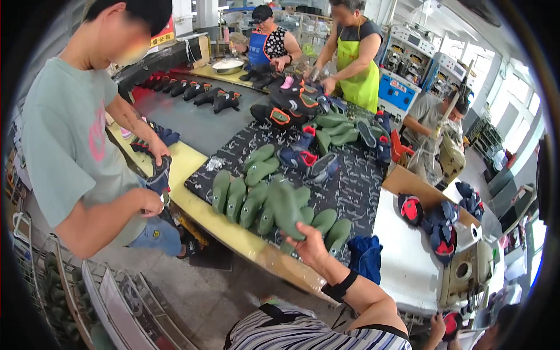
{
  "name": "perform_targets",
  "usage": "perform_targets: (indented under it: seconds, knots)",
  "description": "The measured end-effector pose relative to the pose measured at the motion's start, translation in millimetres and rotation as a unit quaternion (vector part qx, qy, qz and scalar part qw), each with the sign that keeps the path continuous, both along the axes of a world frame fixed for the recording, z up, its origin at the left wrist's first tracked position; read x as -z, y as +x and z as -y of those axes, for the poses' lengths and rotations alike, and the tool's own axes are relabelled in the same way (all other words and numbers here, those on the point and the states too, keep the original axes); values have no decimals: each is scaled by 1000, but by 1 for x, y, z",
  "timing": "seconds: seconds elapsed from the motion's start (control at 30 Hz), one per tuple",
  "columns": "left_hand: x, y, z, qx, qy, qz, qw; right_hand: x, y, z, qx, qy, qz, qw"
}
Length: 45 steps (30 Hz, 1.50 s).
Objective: Transfer shoe lasts between a workstation and a storage cart while other workers assemble shoe components.
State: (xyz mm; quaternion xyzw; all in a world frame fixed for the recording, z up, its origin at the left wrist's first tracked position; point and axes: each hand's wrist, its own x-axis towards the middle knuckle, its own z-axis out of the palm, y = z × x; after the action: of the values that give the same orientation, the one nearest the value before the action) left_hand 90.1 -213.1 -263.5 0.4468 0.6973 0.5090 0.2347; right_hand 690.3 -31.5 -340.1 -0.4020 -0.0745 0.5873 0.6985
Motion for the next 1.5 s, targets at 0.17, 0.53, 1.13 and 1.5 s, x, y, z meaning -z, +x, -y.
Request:
perform_targets:
  seconds: [0.17,0.53,1.13,1.5]
  knots:
    - [-1,145,-59,41,-83,139,986,-4,154,-113,86,231,52,968]
    - [7,324,-161,355,-221,436,797,16,1,15,-430,49,74,899]
    - [30,420,-200,619,-306,246,681,-1,105,8,-53,-145,-91,984]
    - [59,360,-170,425,-311,415,742,-20,62,-2,-344,-95,91,930]
